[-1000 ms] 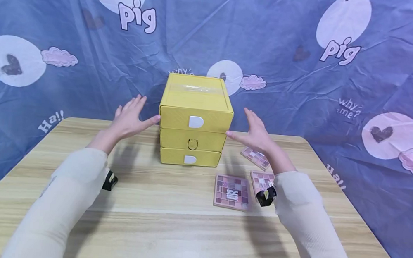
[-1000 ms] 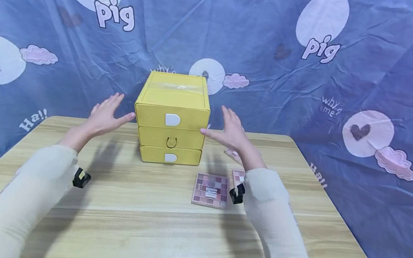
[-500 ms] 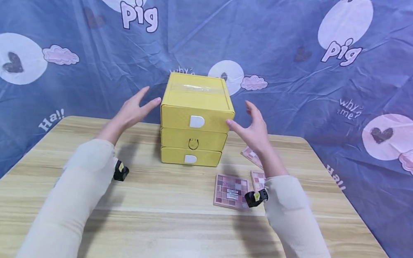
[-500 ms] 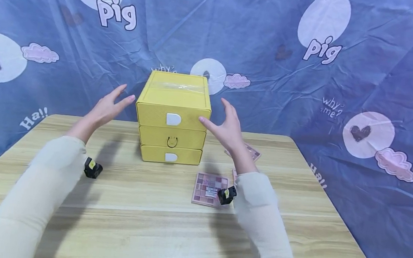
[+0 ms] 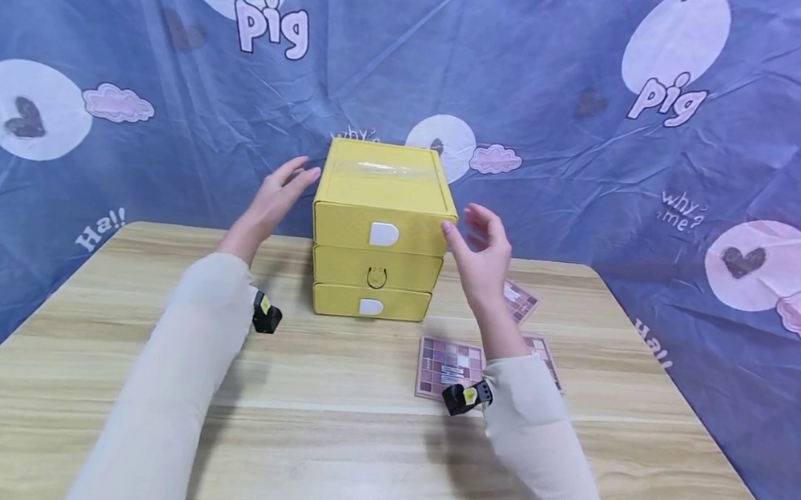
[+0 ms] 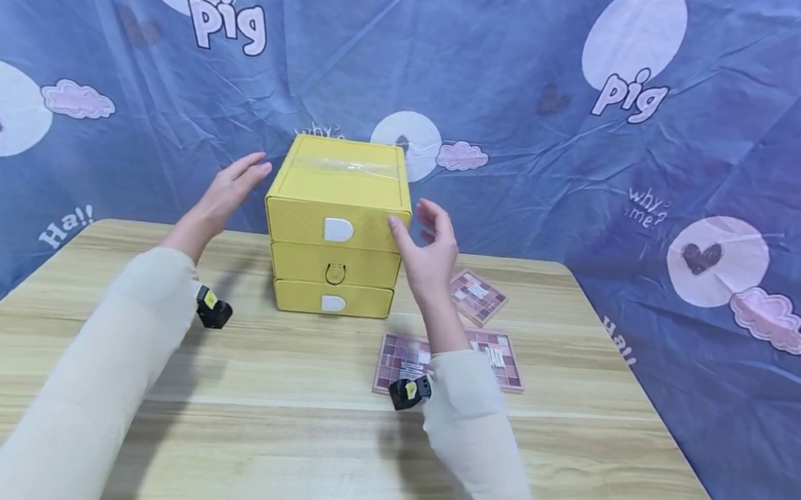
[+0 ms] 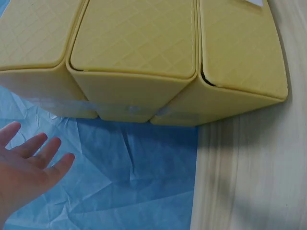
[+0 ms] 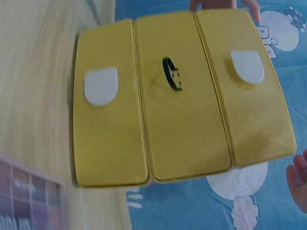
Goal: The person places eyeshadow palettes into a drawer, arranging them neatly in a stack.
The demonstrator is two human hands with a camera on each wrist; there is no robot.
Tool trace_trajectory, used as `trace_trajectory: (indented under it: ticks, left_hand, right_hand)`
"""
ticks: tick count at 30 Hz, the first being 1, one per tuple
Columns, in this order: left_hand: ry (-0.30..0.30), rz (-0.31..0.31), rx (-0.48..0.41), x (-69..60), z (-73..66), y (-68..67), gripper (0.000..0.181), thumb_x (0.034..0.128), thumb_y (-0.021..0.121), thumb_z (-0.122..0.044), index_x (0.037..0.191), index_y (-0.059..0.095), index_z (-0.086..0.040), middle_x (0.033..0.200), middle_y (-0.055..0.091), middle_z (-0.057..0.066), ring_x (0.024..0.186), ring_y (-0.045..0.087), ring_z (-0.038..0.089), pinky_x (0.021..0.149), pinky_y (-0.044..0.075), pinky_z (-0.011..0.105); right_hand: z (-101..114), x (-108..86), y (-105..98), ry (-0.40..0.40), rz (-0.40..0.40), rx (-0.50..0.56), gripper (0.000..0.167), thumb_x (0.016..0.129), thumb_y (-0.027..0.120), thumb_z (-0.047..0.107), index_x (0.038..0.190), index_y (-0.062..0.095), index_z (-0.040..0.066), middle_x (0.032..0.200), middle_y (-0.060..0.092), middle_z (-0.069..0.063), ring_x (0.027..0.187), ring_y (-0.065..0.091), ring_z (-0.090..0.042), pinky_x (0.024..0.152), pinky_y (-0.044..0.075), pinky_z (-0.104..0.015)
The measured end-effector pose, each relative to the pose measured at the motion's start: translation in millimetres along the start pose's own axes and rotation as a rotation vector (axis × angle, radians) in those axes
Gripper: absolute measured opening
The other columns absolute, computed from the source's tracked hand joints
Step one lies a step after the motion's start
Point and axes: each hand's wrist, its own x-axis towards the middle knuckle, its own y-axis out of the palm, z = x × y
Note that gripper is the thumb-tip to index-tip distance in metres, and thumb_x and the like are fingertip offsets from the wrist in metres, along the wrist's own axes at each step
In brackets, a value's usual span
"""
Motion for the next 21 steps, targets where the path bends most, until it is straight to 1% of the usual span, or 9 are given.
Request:
trace_trajectory:
  ticks: [3,6,10,13,15,19,21]
  left_hand:
    - [-0.010,0.001,-0.041,3.5,-0.6,3.5,0.063,0.0834,0.048,-0.041,0.136,0.029,-0.012,0.132,0.032,0.015,0.120,0.028,0.025,0.096,0.023,0.038]
    - [-0.022,0.009,-0.104,6.1,-0.8,5.1,0.060,0.0839,0.048,-0.039,0.136,0.029,-0.014,0.131,0.034,0.014,0.117,0.032,0.025,0.093,0.027,0.041]
    - [-0.055,0.023,-0.244,9.4,-2.9,4.8,0.058,0.0836,0.049,-0.037,0.135,0.031,-0.017,0.132,0.034,0.010,0.116,0.034,0.025,0.091,0.029,0.044]
    - [-0.078,0.024,-0.336,12.3,-5.2,5.8,0.057,0.0827,0.051,-0.036,0.134,0.033,-0.020,0.134,0.032,0.007,0.117,0.033,0.026,0.091,0.029,0.043]
    - [-0.093,0.024,-0.369,14.1,-5.4,7.4,0.056,0.0824,0.052,-0.035,0.133,0.035,-0.020,0.133,0.034,0.006,0.117,0.033,0.026,0.090,0.030,0.043]
    - [-0.132,0.038,-0.404,15.4,-2.2,11.1,0.054,0.0827,0.053,-0.031,0.133,0.036,-0.019,0.129,0.039,0.007,0.113,0.037,0.023,0.089,0.031,0.043]
    - [-0.144,0.044,-0.415,15.2,0.3,12.1,0.054,0.0829,0.053,-0.030,0.133,0.036,-0.018,0.128,0.040,0.008,0.112,0.039,0.022,0.089,0.031,0.043]
  right_hand:
    - [-2,-4.4,6,0.027,-0.032,0.062,0.038,0.074,0.065,0.006,0.107,0.051,-0.006,0.102,0.055,-0.018,0.092,0.052,-0.027,0.080,0.041,-0.035]
    - [-4,-9.5,13,0.068,-0.043,0.113,0.035,0.074,0.065,0.005,0.105,0.051,-0.008,0.100,0.055,-0.019,0.088,0.053,-0.022,0.079,0.042,-0.033]
    - [-4,-16.3,25,0.131,-0.043,0.198,0.032,0.075,0.063,0.001,0.102,0.051,-0.010,0.093,0.056,-0.017,0.078,0.053,-0.014,0.073,0.043,-0.027]
    - [-3,-20.7,35,0.170,-0.045,0.249,0.030,0.075,0.062,0.000,0.101,0.052,-0.010,0.088,0.057,-0.013,0.075,0.052,-0.011,0.071,0.043,-0.023]
    - [-2,-23.4,41,0.195,-0.045,0.269,0.029,0.075,0.062,-0.001,0.101,0.052,-0.010,0.086,0.057,-0.009,0.074,0.052,-0.011,0.071,0.043,-0.023]
    - [0,-28.6,52,0.241,-0.038,0.301,0.029,0.075,0.062,-0.002,0.101,0.051,-0.011,0.086,0.057,-0.008,0.075,0.052,-0.012,0.073,0.043,-0.025]
    - [0,-31.0,57,0.267,-0.036,0.300,0.029,0.075,0.062,-0.001,0.101,0.052,-0.010,0.086,0.057,-0.008,0.075,0.052,-0.011,0.074,0.043,-0.024]
